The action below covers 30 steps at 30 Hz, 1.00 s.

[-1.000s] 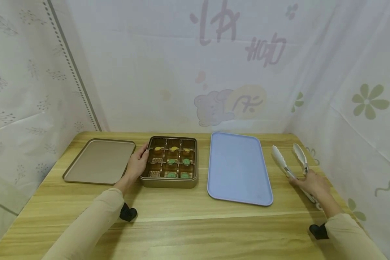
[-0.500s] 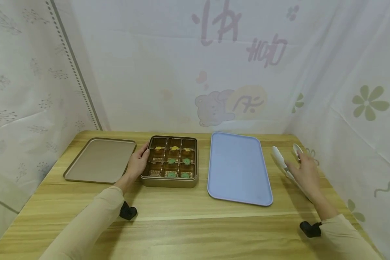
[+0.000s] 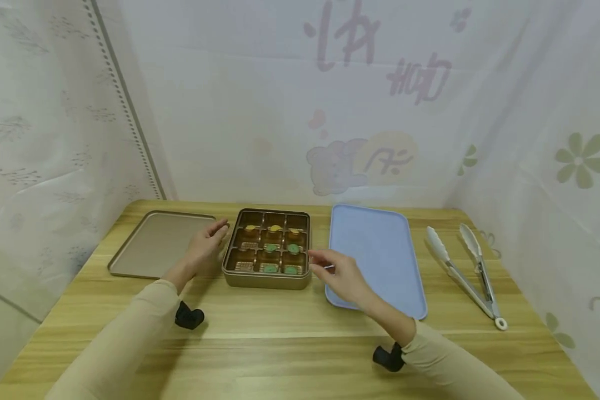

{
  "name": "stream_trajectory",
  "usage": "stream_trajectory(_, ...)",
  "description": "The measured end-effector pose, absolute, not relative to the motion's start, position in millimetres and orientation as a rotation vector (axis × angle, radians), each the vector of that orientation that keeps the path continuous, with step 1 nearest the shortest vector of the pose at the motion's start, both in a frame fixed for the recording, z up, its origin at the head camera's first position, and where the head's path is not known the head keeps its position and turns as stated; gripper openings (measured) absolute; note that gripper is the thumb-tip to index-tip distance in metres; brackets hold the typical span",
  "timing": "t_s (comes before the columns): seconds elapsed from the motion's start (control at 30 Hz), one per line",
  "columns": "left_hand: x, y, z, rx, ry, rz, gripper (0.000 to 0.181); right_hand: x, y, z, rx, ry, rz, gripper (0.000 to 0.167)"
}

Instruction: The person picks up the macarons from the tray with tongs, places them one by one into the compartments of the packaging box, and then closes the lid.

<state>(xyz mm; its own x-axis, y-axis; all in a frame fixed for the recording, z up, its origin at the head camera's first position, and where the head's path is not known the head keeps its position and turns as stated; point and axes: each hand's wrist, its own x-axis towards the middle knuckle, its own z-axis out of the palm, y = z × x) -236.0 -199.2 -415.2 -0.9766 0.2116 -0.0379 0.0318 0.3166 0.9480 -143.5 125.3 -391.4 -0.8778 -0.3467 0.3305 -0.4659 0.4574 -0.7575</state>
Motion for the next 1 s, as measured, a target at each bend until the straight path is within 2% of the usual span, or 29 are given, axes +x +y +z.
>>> stream_trajectory(0.27,-220,-267,-404,0.235,2.612,1.699,0.053,-134,44,-402,0.908,-2.658,1.752,0.034)
stream_trajectory(0.57,-203,-336,-403,-0.004,2.935,1.46,0.053,-137,-17,-406,0.805,-2.604,2.192,0.038)
stream_trajectory(0.77,-197,-363,-402,-0.095,2.944,1.364,0.056,-142,-59,-412,0.614,-2.554,2.361,0.045)
stream_trajectory(1.0,-200,-377,-405,-0.157,2.939,1.295,0.055,-151,-98,-411,0.182,-2.368,2.605,0.055)
